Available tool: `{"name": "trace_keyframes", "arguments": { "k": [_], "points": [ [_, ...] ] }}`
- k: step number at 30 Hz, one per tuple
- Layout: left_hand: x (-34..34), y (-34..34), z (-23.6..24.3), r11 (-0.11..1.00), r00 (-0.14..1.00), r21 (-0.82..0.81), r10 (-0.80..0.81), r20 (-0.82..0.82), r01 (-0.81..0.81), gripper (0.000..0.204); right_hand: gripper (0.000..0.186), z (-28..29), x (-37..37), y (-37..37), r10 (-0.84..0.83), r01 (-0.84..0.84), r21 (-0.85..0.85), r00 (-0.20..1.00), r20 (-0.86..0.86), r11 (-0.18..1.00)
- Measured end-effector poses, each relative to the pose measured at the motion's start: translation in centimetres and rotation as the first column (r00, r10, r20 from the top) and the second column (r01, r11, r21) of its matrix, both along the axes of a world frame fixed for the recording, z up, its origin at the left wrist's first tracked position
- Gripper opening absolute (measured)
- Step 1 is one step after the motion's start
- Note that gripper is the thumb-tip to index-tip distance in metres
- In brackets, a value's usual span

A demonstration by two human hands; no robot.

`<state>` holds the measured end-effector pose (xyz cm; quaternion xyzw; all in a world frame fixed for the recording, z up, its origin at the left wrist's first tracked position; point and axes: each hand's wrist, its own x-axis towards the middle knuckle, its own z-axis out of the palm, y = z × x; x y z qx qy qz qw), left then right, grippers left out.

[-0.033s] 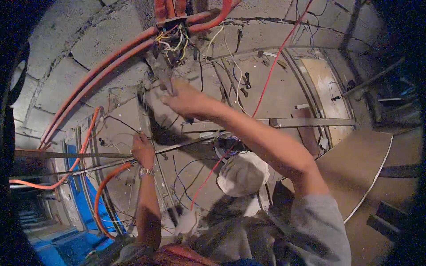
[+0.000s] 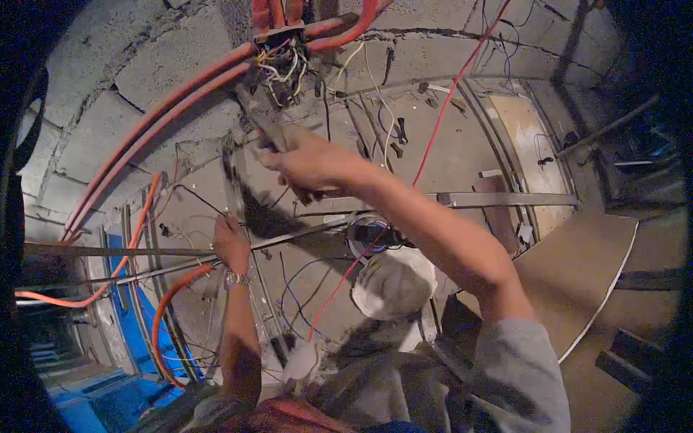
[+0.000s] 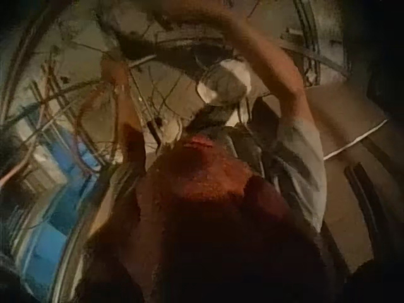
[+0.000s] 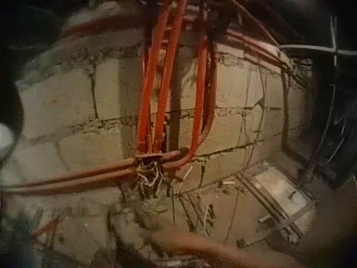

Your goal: The person pulls a red electrical wire through a conduit and uses pliers to strip and twist wires at a junction box in a construction site workshop.

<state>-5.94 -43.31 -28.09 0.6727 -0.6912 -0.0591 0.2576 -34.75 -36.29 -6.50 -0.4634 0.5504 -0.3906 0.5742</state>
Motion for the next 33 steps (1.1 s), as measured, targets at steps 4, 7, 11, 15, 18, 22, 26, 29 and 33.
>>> {"name": "trace_keyframes", "arguments": {
  "k": [4, 7, 11, 15, 18, 22, 26, 29, 33],
  "points": [
    [0.0, -0.1, -0.1, 0.983, 0.998, -0.175, -0.040, 0.052, 0.049, 0.032, 0.052, 5.2, -2.5, 4.3, -0.018, 0.016, 0.022, 0.996, 0.084, 1.000],
    [0.0, 0.5, 0.6, 0.989, 0.999, -0.142, -0.038, 0.022, 0.041, 0.033, 0.048, 5.8, -6.9, 3.8, -0.173, -0.086, -0.387, 0.792, -0.586, 0.918],
    [-0.9, 0.3, 0.7, 0.994, 0.999, -0.094, -0.048, 0.015, 0.050, 0.033, 0.045, 7.4, -11.8, 1.7, -0.289, -0.111, -0.298, 0.090, -0.953, 0.948],
    [-0.2, -0.2, 0.0, 0.986, 0.998, -0.154, -0.064, 0.026, 0.067, 0.033, 0.044, 6.5, -14.3, -0.5, -0.176, -0.116, -0.190, 0.122, -0.977, 0.975],
    [-0.9, -0.4, 0.6, 1.000, 0.999, -0.006, -0.006, 0.032, 0.006, 0.032, 0.044, 7.2, -14.5, -0.7, -0.074, -0.185, -0.111, 0.194, -0.978, 0.976],
    [-0.3, -0.6, -1.4, 0.992, 0.991, -0.100, -0.092, -0.096, 0.082, 0.033, 0.055, 6.6, -16.1, -1.1, -0.095, -0.258, -0.125, 0.124, -0.988, 0.958],
    [1.1, -0.7, -3.2, 0.968, 0.987, -0.239, -0.101, -0.122, 0.070, 0.035, 0.048, 6.1, -13.3, -1.1, -0.202, -0.279, -0.201, 0.025, -0.979, 0.939],
    [3.3, -1.8, -6.6, 0.967, 0.983, -0.232, -0.066, 0.169, 0.105, 0.032, 0.040, 5.1, -11.3, -0.6, -0.217, -0.216, -0.206, -0.029, -0.976, 0.954],
    [0.4, -0.9, -2.5, 0.947, 0.993, -0.300, -0.101, 0.062, 0.115, 0.033, 0.036, 8.1, -9.5, 0.8, -0.135, -0.139, -0.128, -0.044, -0.990, 0.982]
  ]
}}
